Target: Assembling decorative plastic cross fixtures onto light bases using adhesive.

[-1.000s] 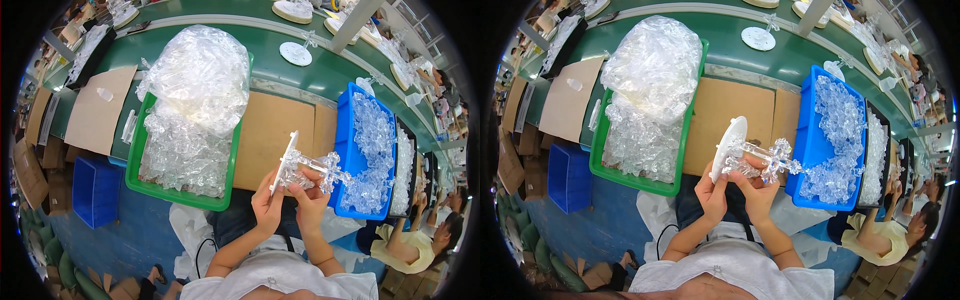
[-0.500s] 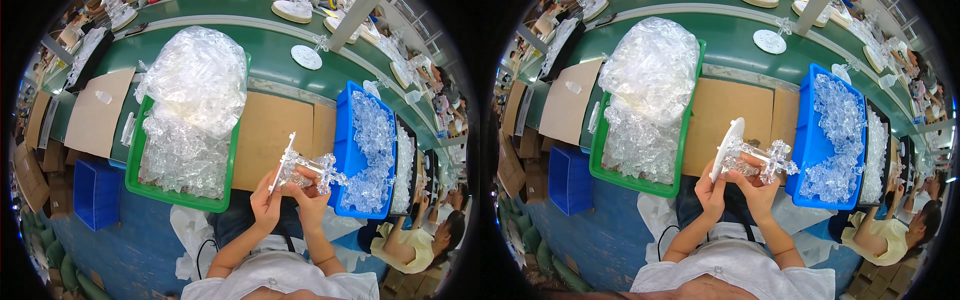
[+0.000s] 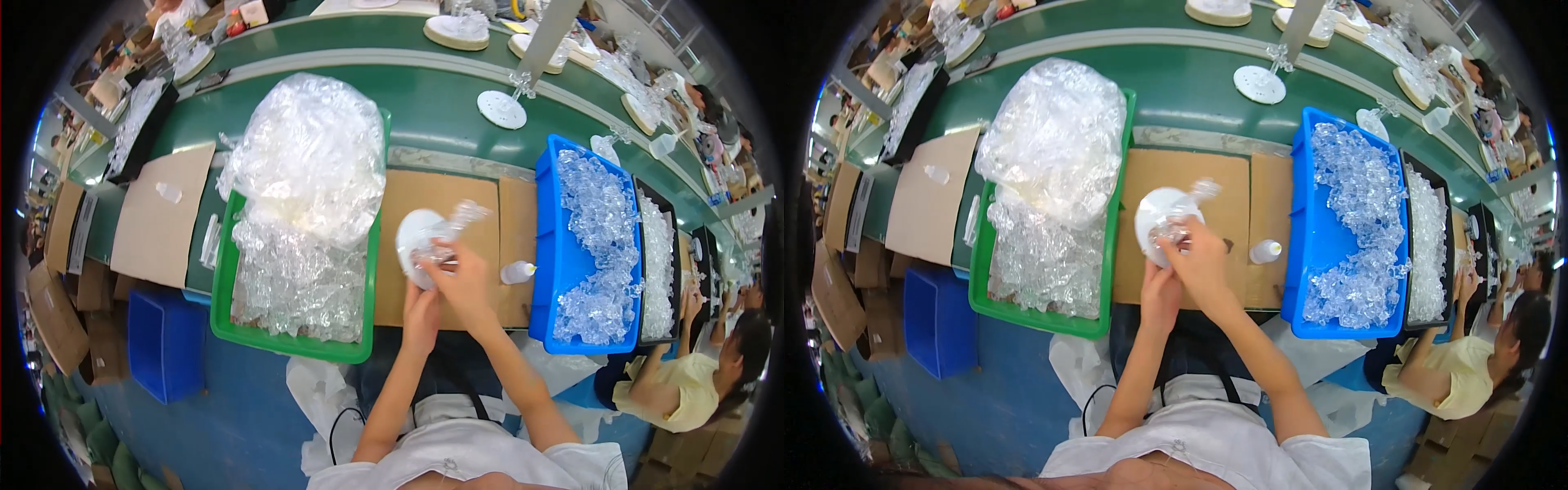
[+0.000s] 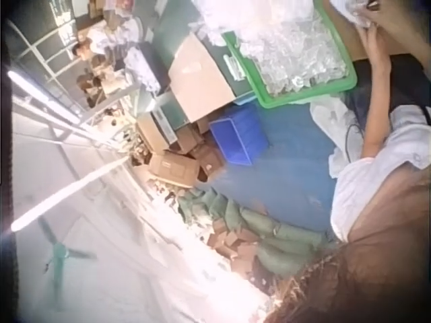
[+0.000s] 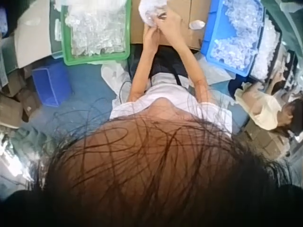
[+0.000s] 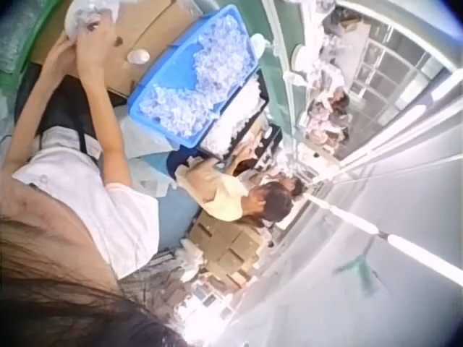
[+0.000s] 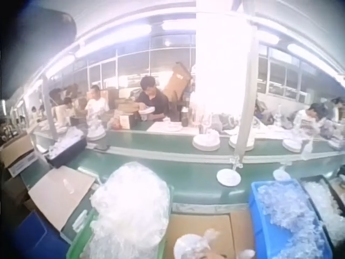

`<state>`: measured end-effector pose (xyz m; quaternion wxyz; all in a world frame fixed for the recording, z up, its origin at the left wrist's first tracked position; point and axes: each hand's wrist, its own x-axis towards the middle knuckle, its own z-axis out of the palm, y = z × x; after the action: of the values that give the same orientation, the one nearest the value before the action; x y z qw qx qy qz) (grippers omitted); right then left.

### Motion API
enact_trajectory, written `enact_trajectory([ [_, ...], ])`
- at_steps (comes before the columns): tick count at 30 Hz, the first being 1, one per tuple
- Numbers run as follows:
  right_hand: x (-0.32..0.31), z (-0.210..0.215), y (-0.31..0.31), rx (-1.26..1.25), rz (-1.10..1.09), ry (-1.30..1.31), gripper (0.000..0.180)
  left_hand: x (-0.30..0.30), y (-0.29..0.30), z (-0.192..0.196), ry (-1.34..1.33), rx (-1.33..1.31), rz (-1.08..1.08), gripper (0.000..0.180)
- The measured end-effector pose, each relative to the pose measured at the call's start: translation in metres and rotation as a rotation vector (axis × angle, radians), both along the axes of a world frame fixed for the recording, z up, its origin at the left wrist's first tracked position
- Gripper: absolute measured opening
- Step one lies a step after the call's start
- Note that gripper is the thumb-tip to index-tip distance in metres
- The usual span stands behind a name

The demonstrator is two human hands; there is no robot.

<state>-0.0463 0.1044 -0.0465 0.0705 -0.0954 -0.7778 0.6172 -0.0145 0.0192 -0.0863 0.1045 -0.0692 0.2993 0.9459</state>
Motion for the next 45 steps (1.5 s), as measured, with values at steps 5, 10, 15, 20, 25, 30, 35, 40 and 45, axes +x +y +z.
enact_trajectory([
  [5, -0.022, -0.023, -0.024, 0.595, 0.261, 0.091, 0.035, 0.018, -0.023, -0.014, -0.103, -0.131, -0.054, 0.051],
  [10, -0.006, -0.010, -0.036, 0.634, 0.292, 0.150, 0.034, 0.034, -0.047, -0.030, 0.103, -0.819, 0.028, 0.037],
  [15, -0.008, -0.015, -0.030, 0.696, 0.219, 0.020, 0.045, 0.028, -0.042, 0.002, 0.181, -1.265, -0.153, 0.027],
  [20, 0.006, 0.062, 0.021, 0.815, 0.429, 0.012, 0.055, 0.040, -0.054, -0.003, 0.151, -1.120, -0.223, 0.020],
  [25, -0.182, 0.095, 0.204, 1.264, -0.157, 0.377, 0.054, 0.048, -0.063, 0.017, 0.075, -0.992, -0.293, 0.019],
  [30, -0.309, 0.037, 0.384, 1.306, -0.308, -0.033, 0.056, 0.045, -0.049, 0.022, 0.116, -1.048, -0.271, 0.018],
  [35, -0.326, 0.032, 0.361, 1.193, -0.247, -0.114, 0.028, 0.045, -0.048, 0.028, 0.088, -1.079, -0.232, 0.019],
  [40, -0.267, 0.081, 0.255, 1.052, 0.249, 0.383, 0.018, 0.040, -0.045, 0.033, 0.090, -1.057, -0.184, 0.017],
  [45, -0.199, 0.044, 0.189, 0.960, 0.591, 0.406, 0.019, 0.047, -0.040, 0.028, 0.186, -1.053, -0.207, 0.017],
])
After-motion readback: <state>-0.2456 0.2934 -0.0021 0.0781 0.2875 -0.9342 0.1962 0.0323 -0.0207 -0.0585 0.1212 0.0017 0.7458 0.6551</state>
